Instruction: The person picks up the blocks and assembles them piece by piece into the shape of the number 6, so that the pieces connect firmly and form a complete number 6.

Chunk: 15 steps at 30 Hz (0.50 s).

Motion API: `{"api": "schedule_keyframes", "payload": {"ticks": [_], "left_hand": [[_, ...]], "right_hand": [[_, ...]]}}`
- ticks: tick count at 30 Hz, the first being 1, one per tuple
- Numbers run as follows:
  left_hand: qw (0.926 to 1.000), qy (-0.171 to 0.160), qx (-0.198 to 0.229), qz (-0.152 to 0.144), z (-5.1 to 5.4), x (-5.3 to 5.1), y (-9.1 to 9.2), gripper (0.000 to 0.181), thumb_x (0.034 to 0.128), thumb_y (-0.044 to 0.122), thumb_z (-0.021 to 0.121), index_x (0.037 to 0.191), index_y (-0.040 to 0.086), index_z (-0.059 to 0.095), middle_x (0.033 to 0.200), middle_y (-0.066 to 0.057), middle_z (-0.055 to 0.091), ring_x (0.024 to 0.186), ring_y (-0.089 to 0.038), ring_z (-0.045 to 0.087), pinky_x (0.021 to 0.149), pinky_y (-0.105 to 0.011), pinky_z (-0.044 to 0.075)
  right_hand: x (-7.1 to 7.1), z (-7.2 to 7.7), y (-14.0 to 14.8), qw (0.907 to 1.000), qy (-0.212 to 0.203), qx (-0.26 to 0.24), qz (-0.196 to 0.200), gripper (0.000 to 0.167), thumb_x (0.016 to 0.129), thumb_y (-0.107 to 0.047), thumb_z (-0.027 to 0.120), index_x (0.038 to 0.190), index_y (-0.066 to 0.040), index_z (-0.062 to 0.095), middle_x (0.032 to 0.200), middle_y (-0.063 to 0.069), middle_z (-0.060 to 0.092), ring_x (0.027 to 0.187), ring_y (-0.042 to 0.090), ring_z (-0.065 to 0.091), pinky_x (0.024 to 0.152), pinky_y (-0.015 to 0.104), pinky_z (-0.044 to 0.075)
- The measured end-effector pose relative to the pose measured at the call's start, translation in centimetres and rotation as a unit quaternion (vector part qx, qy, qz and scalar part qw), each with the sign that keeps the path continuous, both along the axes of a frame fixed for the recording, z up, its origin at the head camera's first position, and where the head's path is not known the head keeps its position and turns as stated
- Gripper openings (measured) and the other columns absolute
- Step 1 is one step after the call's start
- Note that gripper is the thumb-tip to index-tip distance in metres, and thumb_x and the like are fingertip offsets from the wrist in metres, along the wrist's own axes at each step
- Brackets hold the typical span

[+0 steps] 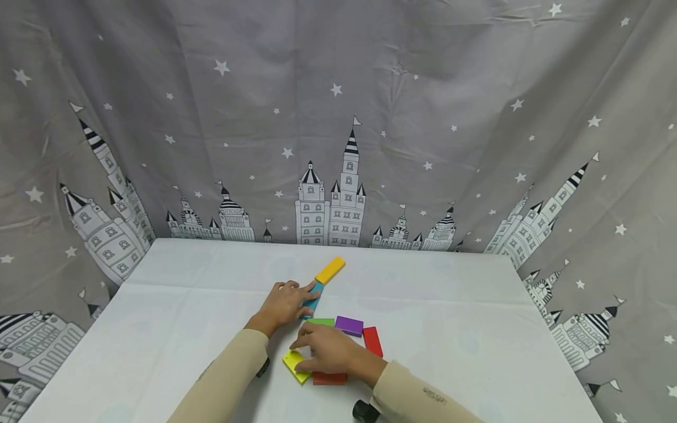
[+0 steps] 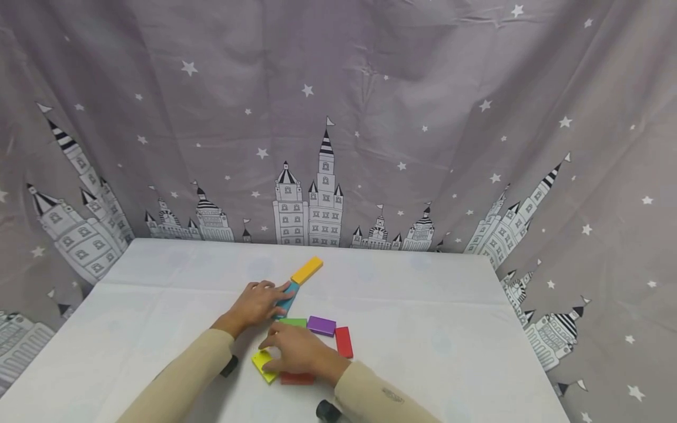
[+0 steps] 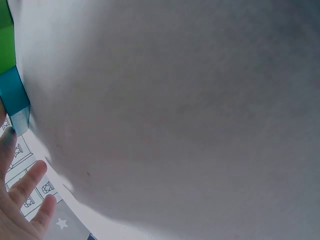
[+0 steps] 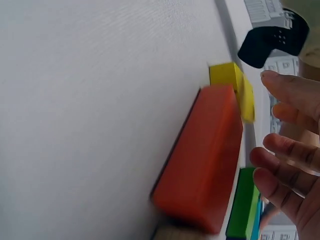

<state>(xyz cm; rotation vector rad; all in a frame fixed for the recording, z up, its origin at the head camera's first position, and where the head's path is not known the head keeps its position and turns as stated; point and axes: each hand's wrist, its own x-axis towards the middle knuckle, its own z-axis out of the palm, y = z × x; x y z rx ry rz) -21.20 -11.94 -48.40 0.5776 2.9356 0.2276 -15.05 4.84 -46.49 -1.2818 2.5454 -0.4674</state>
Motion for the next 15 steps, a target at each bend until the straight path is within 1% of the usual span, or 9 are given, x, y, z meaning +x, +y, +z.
{"api": "schedule_keyframes", "payload": {"ticks": [5, 7, 11, 13, 15], "left_hand": [[0.9999, 0.000, -0.012, 0.001, 0.0, 0.0, 0.0, 0.055, 0.0857, 0.045, 0.065, 0.137, 0.028, 0.055, 0.149, 0.002, 0.043, 0.125, -0.032, 0.048, 0.102, -0.055, 0.036], [0.9999, -0.001, -0.014, 0.003, -0.1, -0.1, 0.1, 0.055, 0.0856, 0.045, 0.065, 0.137, 0.028, 0.055, 0.149, 0.003, 0.043, 0.125, -0.032, 0.048, 0.102, -0.055, 0.036], [0.9999, -0.002, -0.015, 0.006, -0.1, -0.1, 0.1, 0.055, 0.0855, 0.045, 0.065, 0.137, 0.028, 0.054, 0.149, 0.003, 0.043, 0.125, -0.032, 0.048, 0.103, -0.055, 0.036], [0.9999, -0.003, -0.013, 0.007, -0.1, -0.2, 0.1, 0.056, 0.0853, 0.045, 0.065, 0.137, 0.028, 0.054, 0.149, 0.003, 0.042, 0.125, -0.032, 0.048, 0.103, -0.055, 0.036], [0.9999, -0.003, -0.013, 0.008, -0.1, -0.2, 0.2, 0.056, 0.0852, 0.045, 0.065, 0.137, 0.028, 0.054, 0.149, 0.003, 0.042, 0.125, -0.032, 0.047, 0.104, -0.055, 0.035]], "right_hand": [[0.2, 0.2, 1.6, 0.9997, -0.016, 0.000, -0.021, 0.037, 0.084, -0.039, 0.074, 0.117, -0.024, 0.071, 0.113, -0.011, 0.061, 0.087, -0.003, 0.052, 0.070, 0.011, 0.045], [0.3, 0.2, 2.2, 0.9997, -0.014, -0.001, -0.021, 0.035, 0.085, -0.038, 0.074, 0.116, -0.024, 0.072, 0.113, -0.012, 0.062, 0.091, -0.002, 0.054, 0.075, 0.013, 0.046], [0.5, 0.1, 3.3, 0.9999, 0.003, -0.007, -0.009, 0.031, 0.086, -0.039, 0.071, 0.114, -0.024, 0.072, 0.111, -0.015, 0.062, 0.102, 0.000, 0.056, 0.085, 0.018, 0.048], [0.5, 0.0, 3.8, 0.9999, 0.011, -0.013, -0.003, 0.030, 0.087, -0.040, 0.071, 0.113, -0.024, 0.073, 0.110, -0.015, 0.063, 0.102, 0.001, 0.056, 0.085, 0.017, 0.048], [0.5, -0.2, 4.2, 0.9996, 0.018, -0.020, 0.004, 0.031, 0.087, -0.040, 0.071, 0.112, -0.024, 0.073, 0.108, -0.014, 0.063, 0.100, 0.000, 0.056, 0.082, 0.015, 0.047]]}}
